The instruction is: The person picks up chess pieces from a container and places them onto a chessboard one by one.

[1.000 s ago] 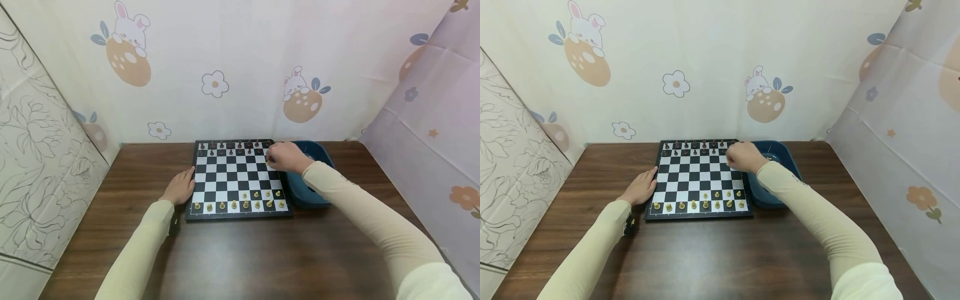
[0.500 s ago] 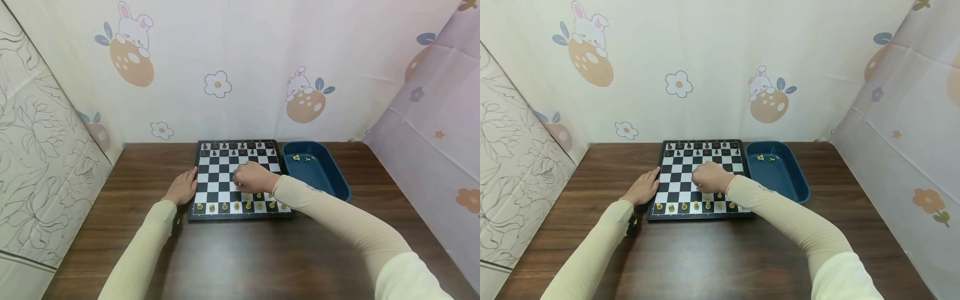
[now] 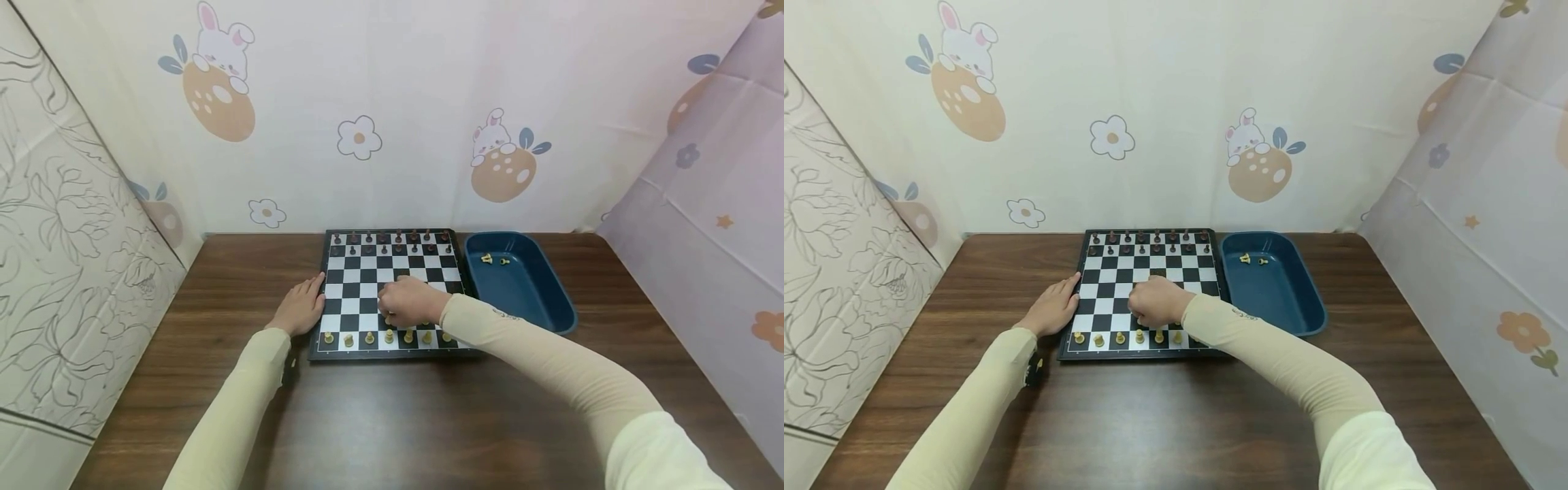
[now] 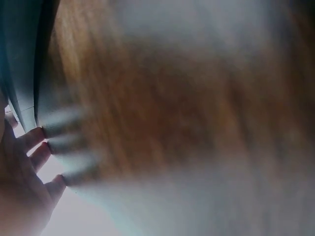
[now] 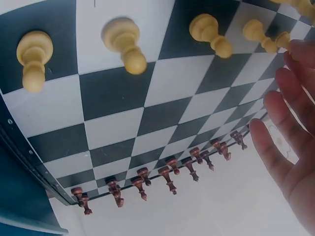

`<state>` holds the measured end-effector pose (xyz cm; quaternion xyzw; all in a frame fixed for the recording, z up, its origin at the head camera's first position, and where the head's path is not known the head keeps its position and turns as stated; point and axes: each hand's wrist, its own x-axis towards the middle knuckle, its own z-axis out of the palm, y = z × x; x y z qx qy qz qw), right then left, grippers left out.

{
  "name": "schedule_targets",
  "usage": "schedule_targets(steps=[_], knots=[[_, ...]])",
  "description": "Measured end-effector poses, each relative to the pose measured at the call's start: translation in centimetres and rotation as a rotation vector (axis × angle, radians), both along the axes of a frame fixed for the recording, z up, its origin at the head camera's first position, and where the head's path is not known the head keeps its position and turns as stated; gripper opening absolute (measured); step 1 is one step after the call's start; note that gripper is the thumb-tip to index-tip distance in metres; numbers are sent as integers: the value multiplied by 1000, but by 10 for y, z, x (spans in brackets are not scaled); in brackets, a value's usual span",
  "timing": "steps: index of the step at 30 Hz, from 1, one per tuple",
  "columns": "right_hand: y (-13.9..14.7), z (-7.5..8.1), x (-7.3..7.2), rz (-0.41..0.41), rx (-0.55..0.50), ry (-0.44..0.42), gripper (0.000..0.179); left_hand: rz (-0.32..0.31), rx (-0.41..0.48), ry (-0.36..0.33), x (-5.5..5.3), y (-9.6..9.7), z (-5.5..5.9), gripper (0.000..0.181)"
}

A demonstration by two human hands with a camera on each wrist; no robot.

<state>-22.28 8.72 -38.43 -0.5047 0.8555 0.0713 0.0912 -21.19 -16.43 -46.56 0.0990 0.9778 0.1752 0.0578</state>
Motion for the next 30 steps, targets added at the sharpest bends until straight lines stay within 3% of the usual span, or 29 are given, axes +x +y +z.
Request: schedule_targets(steps=[6,13,20,26,30], knots=[[7,-4,-1,21,-17,-1,10,3,15,8,-1,3,-1,56],[36,11,-7,-43,-35,18,15,8,14,-5,2,3,-3,57],[95,28,-35,-231,-58,83,19,8,16,7,4,-3,-5,56],[158,27,-65,-439,-82,103,14,4,1,16,1,-4,-4,57],[193,22,-78,-537,-99,79,16,0,0,4,0,-1,-3,57]])
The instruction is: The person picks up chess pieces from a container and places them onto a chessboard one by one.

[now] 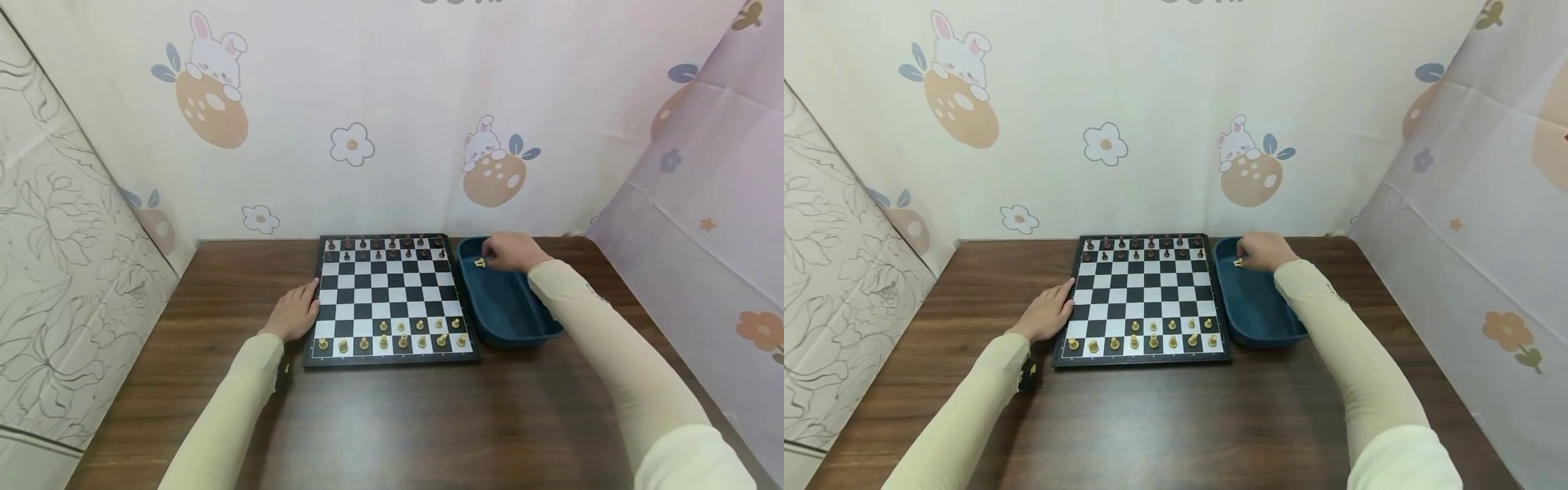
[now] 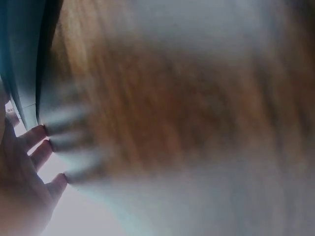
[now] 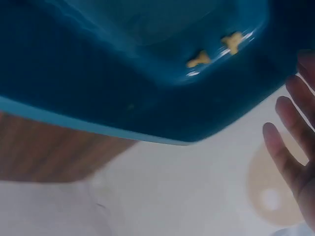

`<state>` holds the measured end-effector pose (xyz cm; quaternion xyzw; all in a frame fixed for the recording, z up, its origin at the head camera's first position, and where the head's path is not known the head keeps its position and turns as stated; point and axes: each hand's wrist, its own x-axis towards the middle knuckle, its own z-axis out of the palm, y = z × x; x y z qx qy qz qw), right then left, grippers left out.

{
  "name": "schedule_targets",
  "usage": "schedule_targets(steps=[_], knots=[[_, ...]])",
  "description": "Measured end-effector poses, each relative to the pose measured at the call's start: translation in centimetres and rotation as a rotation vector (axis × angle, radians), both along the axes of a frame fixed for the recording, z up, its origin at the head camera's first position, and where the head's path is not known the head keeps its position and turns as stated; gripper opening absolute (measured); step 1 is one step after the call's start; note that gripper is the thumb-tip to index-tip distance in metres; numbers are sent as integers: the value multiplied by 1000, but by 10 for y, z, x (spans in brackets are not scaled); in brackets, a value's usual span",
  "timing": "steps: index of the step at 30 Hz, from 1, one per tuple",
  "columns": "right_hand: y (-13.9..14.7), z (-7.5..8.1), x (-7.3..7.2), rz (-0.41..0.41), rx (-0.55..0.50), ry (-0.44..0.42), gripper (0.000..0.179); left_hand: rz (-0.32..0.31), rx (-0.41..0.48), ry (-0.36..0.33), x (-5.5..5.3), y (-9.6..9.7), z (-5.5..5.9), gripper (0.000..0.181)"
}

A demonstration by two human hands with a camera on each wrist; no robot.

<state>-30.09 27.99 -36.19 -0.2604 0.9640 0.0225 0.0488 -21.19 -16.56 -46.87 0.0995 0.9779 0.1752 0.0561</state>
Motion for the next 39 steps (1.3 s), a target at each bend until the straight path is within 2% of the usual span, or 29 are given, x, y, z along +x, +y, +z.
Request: schedule_targets(steps=[4,10,15,20,26,33,39], knots=[[17,-5,-8,-29,19,-10,16,3,3,-5,-1,0,0,58],[26,-19,-14,-16,88,30,6,5,1,11,0,0,0,57],[28,-29,-13,-32,155,51,23,5,0,-2,1,2,0,57],[26,-34,-11,-48,200,77,18,11,-2,-6,3,2,1,57],[26,-42,-14,-49,198,96,16,14,-4,3,4,3,3,57],[32,-54,-17,-51,177,128,21,15,1,-7,5,4,1,57],[28,-52,-18,-41,166,156,19,24,-6,-12,5,3,5,57]])
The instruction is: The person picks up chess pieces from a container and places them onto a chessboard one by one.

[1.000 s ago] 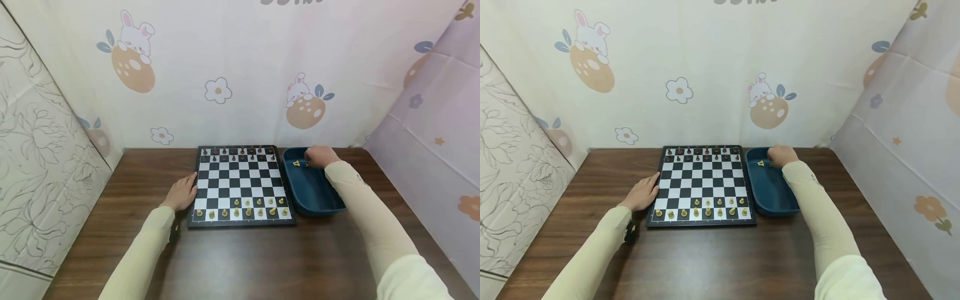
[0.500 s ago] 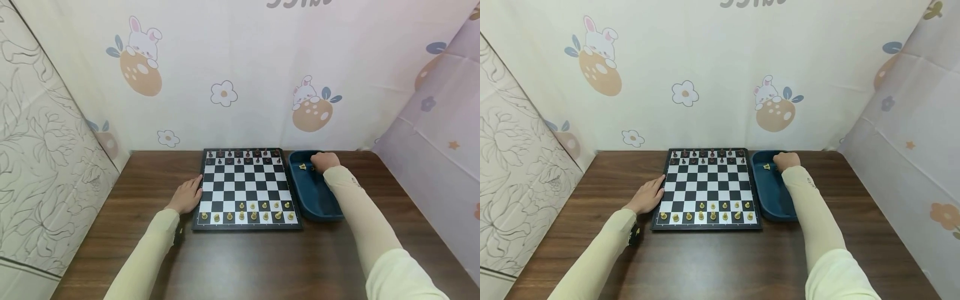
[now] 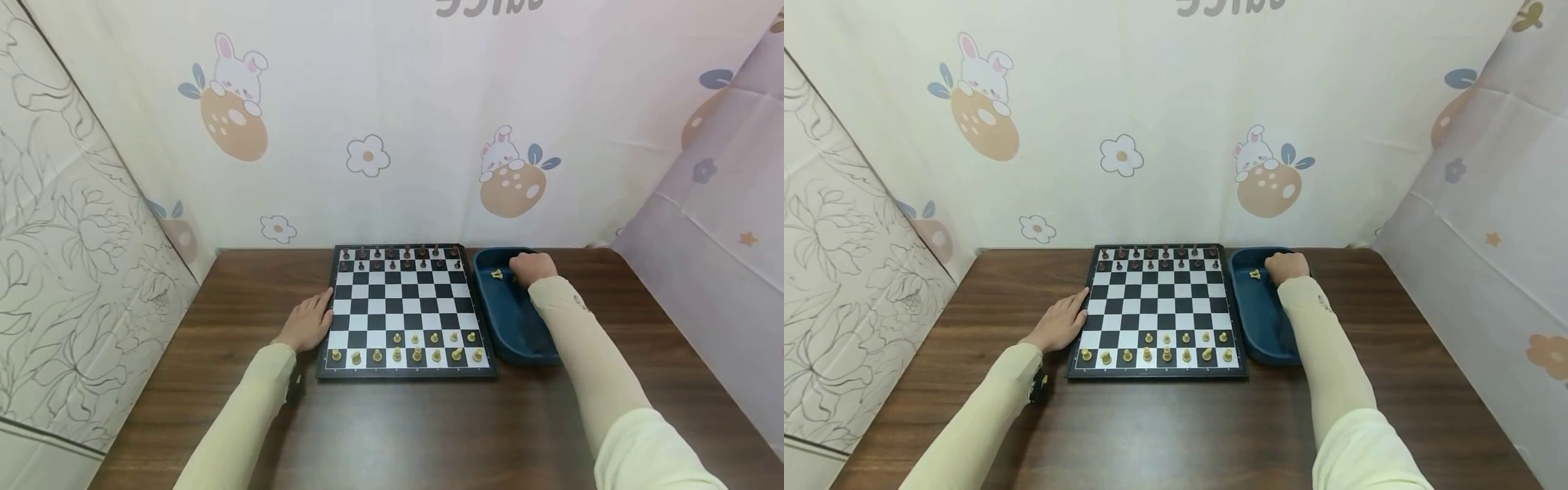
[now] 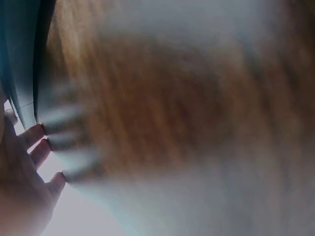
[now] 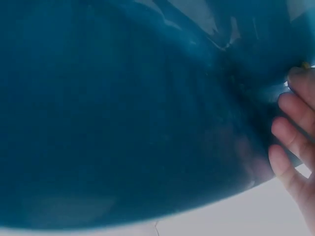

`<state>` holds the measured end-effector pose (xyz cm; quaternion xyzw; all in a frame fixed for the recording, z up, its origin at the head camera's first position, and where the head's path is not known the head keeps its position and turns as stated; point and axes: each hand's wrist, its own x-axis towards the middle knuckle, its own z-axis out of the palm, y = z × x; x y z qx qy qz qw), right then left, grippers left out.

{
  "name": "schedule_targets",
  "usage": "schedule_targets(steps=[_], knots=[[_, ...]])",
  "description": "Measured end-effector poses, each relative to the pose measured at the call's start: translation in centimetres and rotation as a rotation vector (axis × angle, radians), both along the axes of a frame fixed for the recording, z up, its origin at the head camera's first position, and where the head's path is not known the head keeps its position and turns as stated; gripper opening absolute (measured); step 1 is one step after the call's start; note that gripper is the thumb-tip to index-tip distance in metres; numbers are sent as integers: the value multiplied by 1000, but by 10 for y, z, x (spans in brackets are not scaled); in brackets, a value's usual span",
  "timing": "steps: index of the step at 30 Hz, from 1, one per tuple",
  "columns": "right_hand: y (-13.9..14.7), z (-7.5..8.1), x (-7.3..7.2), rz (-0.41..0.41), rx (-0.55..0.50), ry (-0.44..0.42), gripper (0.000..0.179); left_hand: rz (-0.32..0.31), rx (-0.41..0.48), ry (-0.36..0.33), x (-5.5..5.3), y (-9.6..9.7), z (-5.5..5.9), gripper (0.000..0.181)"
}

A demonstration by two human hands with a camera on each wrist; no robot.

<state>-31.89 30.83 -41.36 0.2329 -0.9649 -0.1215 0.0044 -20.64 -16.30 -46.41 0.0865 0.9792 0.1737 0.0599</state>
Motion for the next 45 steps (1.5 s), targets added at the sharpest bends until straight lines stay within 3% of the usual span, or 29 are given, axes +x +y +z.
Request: schedule_targets(steps=[11,17,27,33,41,45], knots=[[-1,11,9,14,-57,-39,26,-11,9,7,-1,-1,-3,57],[-4,16,15,65,-77,-36,30,-17,8,10,-2,-2,-4,57],[-19,43,23,151,-69,-1,32,-42,15,8,-1,-3,-2,56],[-49,62,34,197,-36,-9,17,-40,15,9,-2,-4,-1,56],[-95,65,46,302,0,24,22,-41,20,18,-1,-4,2,56],[-118,65,54,351,8,16,9,-42,20,19,-1,-3,1,56]])
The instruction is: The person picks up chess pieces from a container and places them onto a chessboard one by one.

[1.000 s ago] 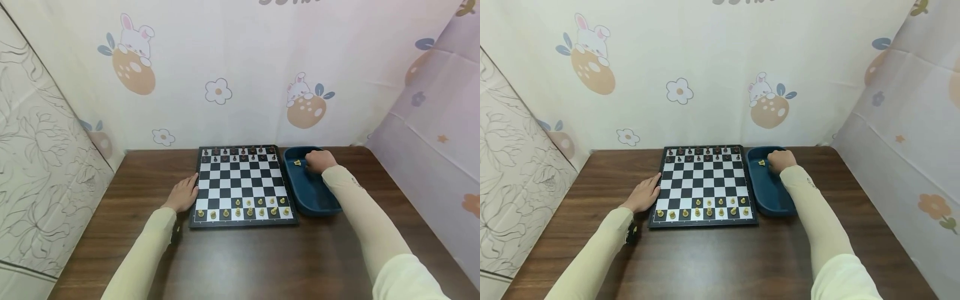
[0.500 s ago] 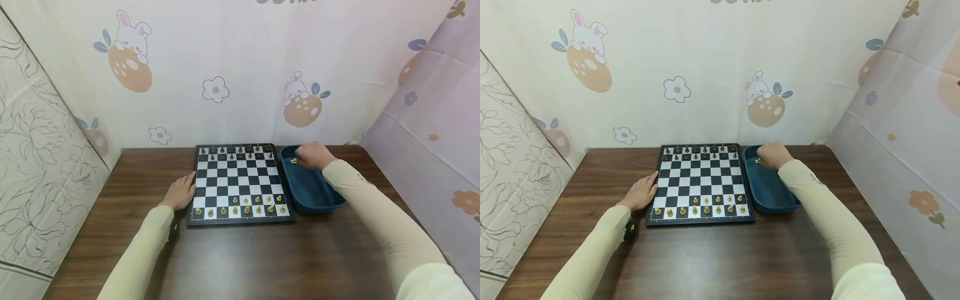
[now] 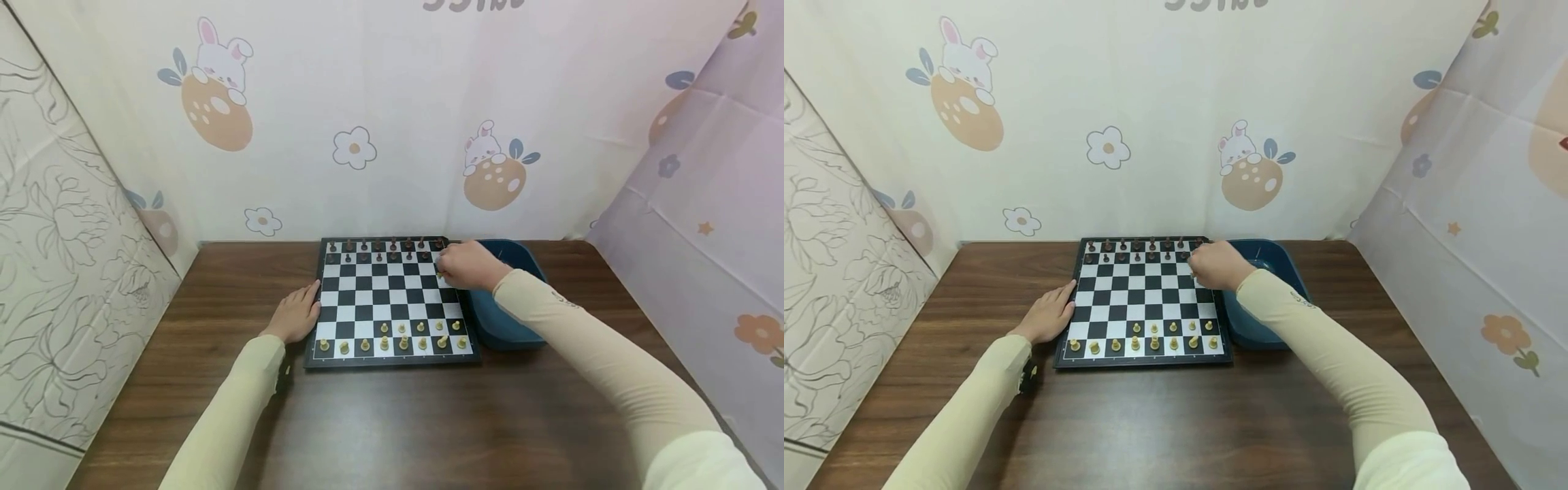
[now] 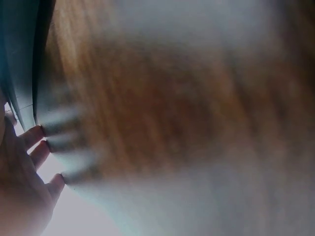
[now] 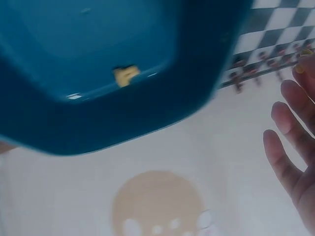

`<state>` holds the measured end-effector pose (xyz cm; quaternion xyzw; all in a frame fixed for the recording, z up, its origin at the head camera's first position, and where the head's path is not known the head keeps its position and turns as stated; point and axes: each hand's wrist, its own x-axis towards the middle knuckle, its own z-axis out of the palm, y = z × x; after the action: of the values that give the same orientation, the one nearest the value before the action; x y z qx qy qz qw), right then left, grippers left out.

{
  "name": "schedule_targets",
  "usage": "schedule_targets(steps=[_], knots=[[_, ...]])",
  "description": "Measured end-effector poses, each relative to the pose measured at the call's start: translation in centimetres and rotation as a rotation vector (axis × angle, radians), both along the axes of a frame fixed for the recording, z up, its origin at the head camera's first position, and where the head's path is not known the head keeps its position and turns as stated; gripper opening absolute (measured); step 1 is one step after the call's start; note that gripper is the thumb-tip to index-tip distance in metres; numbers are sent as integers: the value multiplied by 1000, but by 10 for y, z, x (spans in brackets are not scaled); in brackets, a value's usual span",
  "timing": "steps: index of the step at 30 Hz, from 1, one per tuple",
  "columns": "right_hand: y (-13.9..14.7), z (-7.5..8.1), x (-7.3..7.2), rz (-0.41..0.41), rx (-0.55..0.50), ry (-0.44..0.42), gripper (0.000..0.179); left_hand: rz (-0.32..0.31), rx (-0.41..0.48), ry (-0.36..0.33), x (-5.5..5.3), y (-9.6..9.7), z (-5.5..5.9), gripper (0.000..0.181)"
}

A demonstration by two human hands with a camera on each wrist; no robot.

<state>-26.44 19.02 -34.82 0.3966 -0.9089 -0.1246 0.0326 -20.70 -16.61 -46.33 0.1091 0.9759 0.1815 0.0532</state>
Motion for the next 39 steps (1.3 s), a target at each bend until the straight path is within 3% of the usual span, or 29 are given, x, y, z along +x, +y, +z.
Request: schedule_targets(steps=[10,23,30,39], knots=[[-47,-3,13,113,25,-22,7,12,-2,-13,0,1,-1,57],[-100,-22,31,294,49,-36,12,20,-11,-20,-1,1,0,57],[-122,-36,39,337,105,-77,16,18,-13,-36,-3,1,0,57],[-130,-37,42,370,105,-74,13,18,-9,-30,-4,0,-4,58]])
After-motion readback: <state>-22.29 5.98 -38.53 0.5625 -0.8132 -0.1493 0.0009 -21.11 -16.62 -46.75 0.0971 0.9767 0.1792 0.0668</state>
